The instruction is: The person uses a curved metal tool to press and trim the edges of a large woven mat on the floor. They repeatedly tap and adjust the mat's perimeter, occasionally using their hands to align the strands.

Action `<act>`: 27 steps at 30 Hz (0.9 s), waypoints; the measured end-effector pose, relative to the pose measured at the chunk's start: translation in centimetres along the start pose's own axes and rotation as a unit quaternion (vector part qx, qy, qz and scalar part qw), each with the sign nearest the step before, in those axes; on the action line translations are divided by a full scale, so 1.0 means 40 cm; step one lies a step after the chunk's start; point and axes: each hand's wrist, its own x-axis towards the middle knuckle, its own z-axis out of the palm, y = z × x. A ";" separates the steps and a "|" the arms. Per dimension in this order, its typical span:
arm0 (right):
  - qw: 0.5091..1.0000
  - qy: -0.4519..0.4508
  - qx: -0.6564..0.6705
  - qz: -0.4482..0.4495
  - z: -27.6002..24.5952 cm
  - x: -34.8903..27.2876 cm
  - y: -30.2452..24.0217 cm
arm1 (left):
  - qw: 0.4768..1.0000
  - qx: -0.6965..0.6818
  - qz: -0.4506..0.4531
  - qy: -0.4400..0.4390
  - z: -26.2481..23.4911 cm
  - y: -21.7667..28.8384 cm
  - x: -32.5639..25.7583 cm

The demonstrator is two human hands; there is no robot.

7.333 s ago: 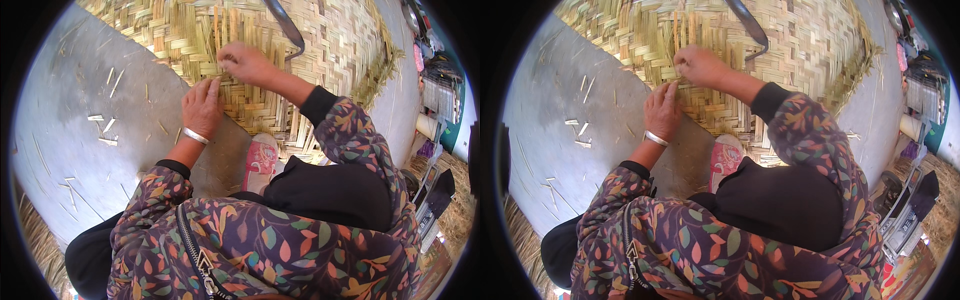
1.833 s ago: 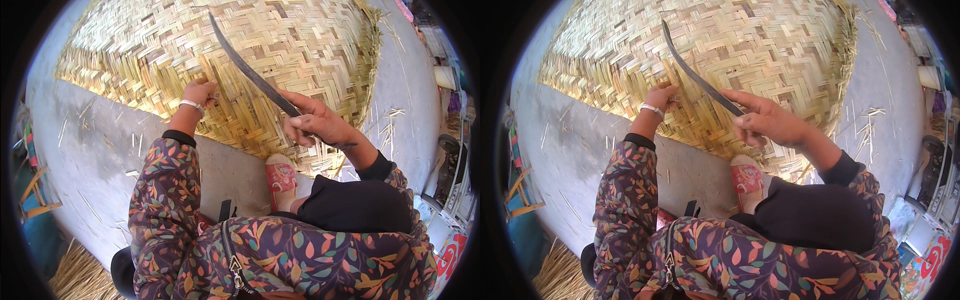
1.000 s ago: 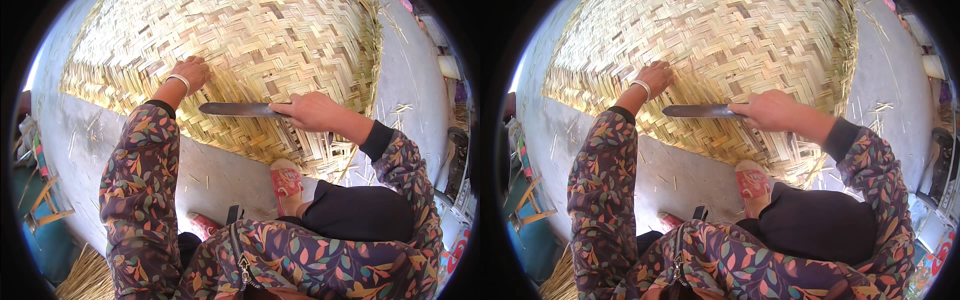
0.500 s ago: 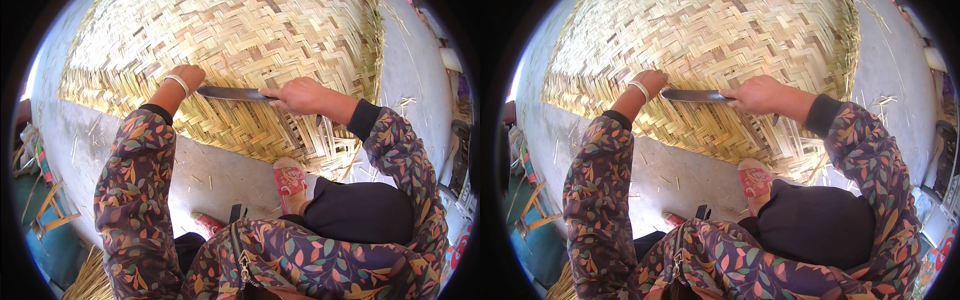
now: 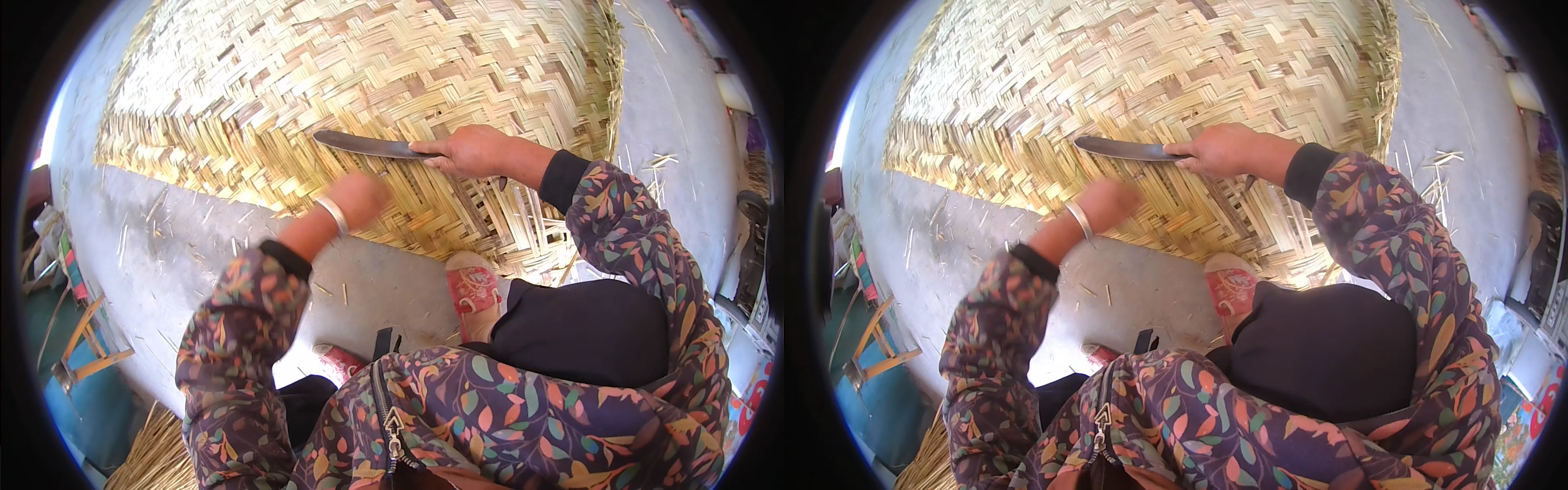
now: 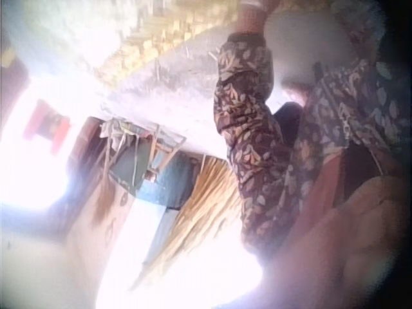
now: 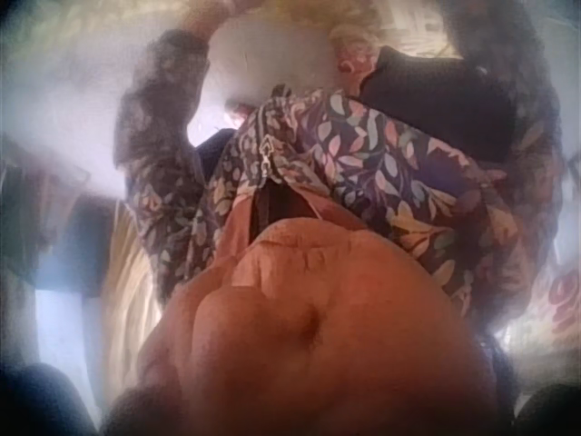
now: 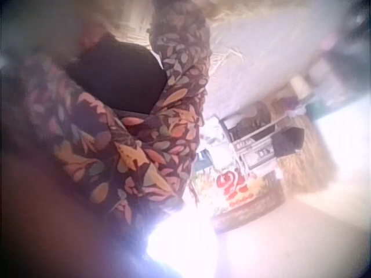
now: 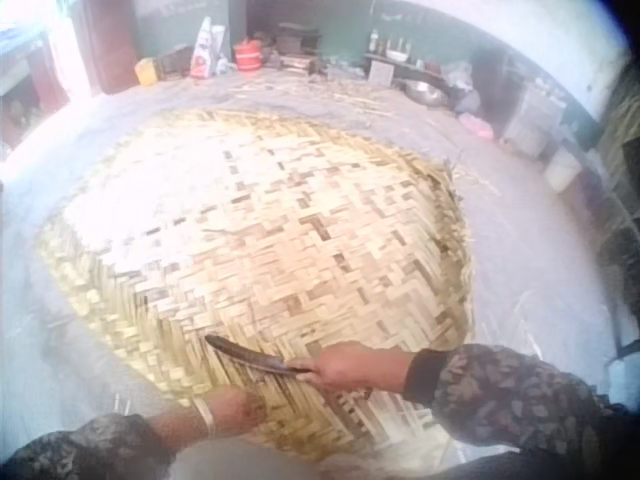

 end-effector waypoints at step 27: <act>0.997 -0.050 -0.053 0.032 -0.065 -0.093 0.047 | 0.952 0.292 -0.085 -0.038 -0.154 -0.136 0.158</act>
